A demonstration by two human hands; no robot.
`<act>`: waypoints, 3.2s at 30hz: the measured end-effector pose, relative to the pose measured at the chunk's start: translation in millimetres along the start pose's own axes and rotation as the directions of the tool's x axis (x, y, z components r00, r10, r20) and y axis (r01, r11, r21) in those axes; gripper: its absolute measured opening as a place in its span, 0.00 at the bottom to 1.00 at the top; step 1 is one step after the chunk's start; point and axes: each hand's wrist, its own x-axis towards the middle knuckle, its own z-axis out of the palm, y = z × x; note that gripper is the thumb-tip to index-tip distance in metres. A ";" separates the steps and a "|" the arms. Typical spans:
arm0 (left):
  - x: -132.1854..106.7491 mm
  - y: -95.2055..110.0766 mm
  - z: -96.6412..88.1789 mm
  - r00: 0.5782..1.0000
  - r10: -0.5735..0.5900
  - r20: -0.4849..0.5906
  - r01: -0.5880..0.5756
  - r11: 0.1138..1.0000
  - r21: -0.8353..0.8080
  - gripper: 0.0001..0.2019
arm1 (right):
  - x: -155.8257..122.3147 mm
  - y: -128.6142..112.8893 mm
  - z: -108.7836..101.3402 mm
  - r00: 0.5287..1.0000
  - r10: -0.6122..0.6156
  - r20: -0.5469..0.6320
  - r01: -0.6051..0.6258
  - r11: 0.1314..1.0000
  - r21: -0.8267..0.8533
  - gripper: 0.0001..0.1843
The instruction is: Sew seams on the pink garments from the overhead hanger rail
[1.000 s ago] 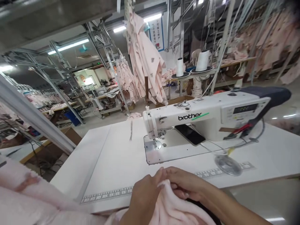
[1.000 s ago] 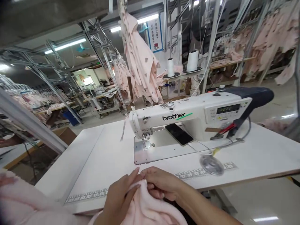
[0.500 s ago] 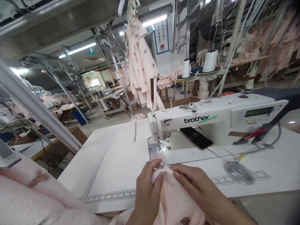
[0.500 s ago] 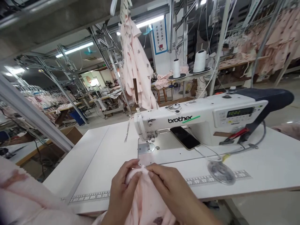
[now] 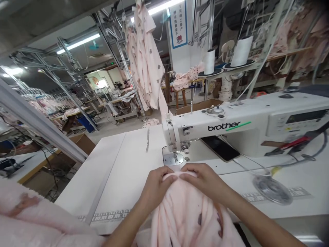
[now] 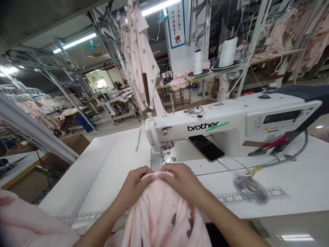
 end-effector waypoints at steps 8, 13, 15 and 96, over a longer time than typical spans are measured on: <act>71.8 -48.2 9.1 0.985 -0.055 0.164 0.028 0.986 0.162 0.12 | 52.0 40.6 10.1 0.977 0.190 -0.095 -0.213 0.867 -0.450 0.10; 87.5 -57.4 13.2 0.984 -0.116 0.133 0.085 0.973 0.214 0.09 | 65.7 52.6 14.8 0.956 0.276 -0.102 -0.289 0.818 -0.498 0.09; 93.2 -59.5 16.7 0.983 -0.148 0.106 0.122 0.968 0.219 0.09 | 68.6 55.5 13.8 0.943 0.311 -0.116 -0.325 0.801 -0.503 0.08; 114.1 -58.5 23.1 0.999 -0.050 -0.019 0.054 0.939 0.340 0.05 | 66.9 91.5 8.1 0.982 0.040 -0.185 -0.104 0.931 -0.349 0.21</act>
